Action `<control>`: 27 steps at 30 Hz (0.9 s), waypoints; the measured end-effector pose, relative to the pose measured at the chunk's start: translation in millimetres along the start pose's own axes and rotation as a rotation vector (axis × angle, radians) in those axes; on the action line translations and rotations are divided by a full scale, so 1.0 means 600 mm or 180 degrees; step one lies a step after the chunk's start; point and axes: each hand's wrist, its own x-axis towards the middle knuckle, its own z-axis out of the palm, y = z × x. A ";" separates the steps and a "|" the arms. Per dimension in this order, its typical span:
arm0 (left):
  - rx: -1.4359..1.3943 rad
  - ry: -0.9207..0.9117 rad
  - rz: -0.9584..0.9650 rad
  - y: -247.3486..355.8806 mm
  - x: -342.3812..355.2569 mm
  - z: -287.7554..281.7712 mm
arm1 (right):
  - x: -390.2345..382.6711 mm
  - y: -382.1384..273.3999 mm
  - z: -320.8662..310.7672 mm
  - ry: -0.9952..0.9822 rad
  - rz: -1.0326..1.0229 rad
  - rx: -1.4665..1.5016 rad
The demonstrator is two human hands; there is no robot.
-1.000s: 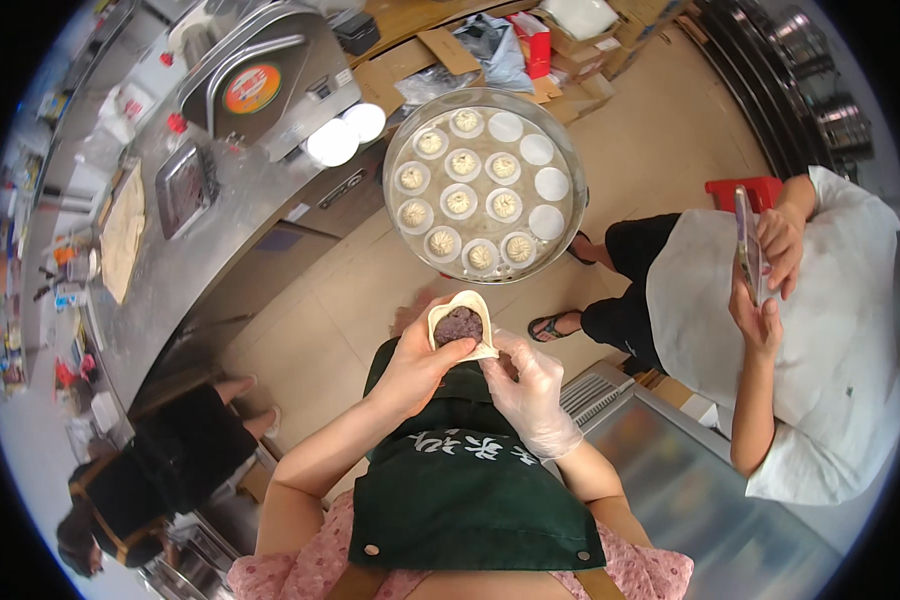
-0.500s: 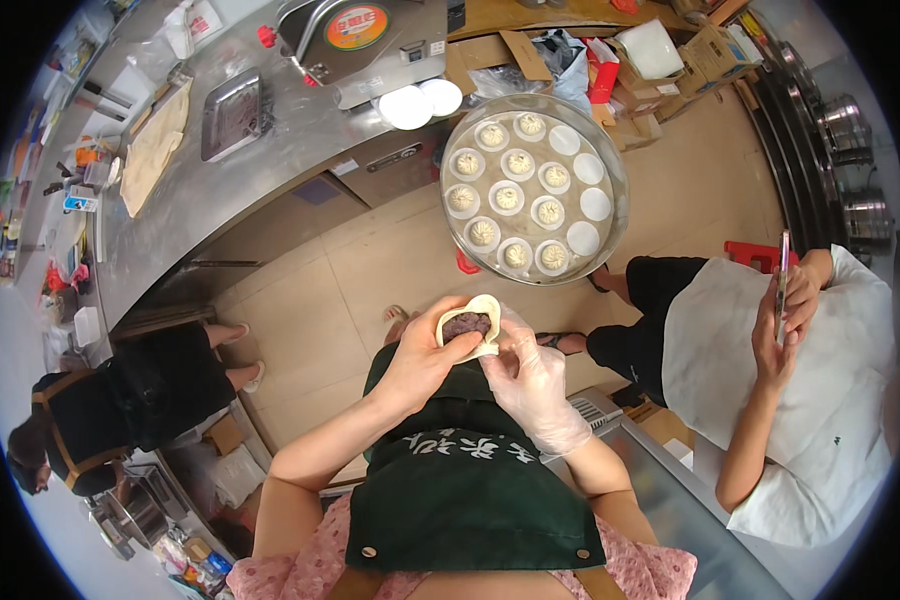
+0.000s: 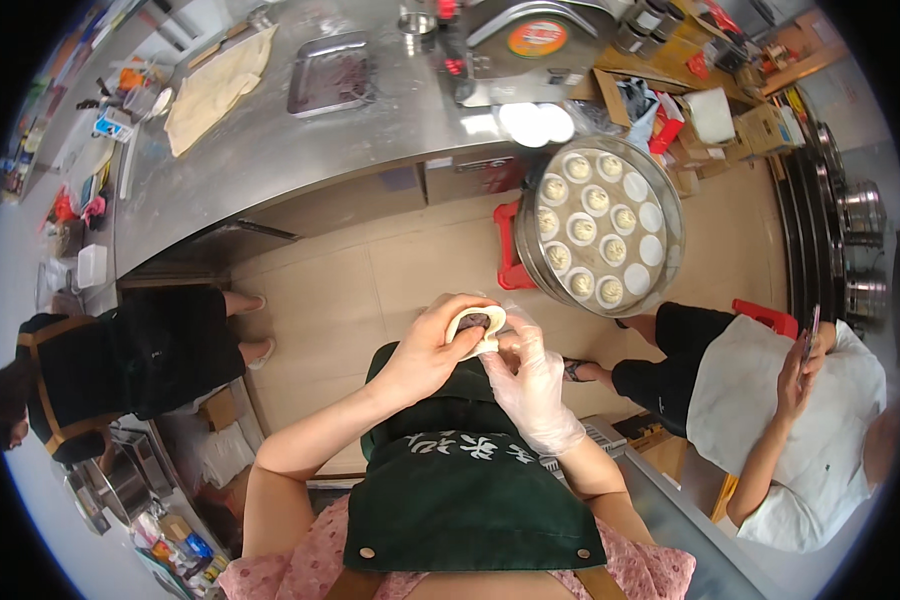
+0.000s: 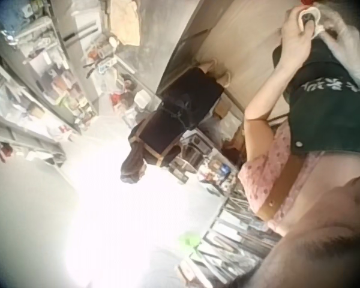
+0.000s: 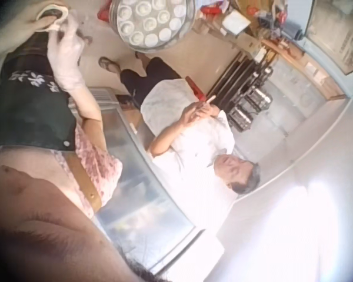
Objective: The person makes buns by filling dough wrappers with bean paste and pinching them closed, places a bun into a steamer basket, retrieves a new container of filling from the refrigerator, and uncovers more dough wrappers to fill.
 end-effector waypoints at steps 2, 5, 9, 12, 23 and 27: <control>0.0305 0.0105 0.0098 0.002 -0.013 -0.037 | 0.006 -0.009 0.032 -0.0096 -0.0312 -0.0152; 0.0818 0.0190 0.0151 0.017 -0.040 -0.087 | 0.017 -0.032 0.076 -0.0281 -0.0771 -0.0293; -0.0609 0.0982 -0.0028 0.016 -0.076 -0.136 | 0.040 -0.065 0.133 -0.0419 -0.1102 -0.0205; -0.1969 0.1381 0.0122 -0.002 -0.089 -0.126 | 0.050 -0.068 0.171 -0.0525 -0.1247 0.0068; -0.1634 0.2231 0.0515 0.001 -0.051 -0.216 | 0.165 -0.082 0.259 -0.1631 -0.1156 0.0050; -0.1674 0.2136 0.0509 0.038 -0.031 -0.256 | 0.233 -0.094 0.283 -0.1665 -0.1726 0.0127</control>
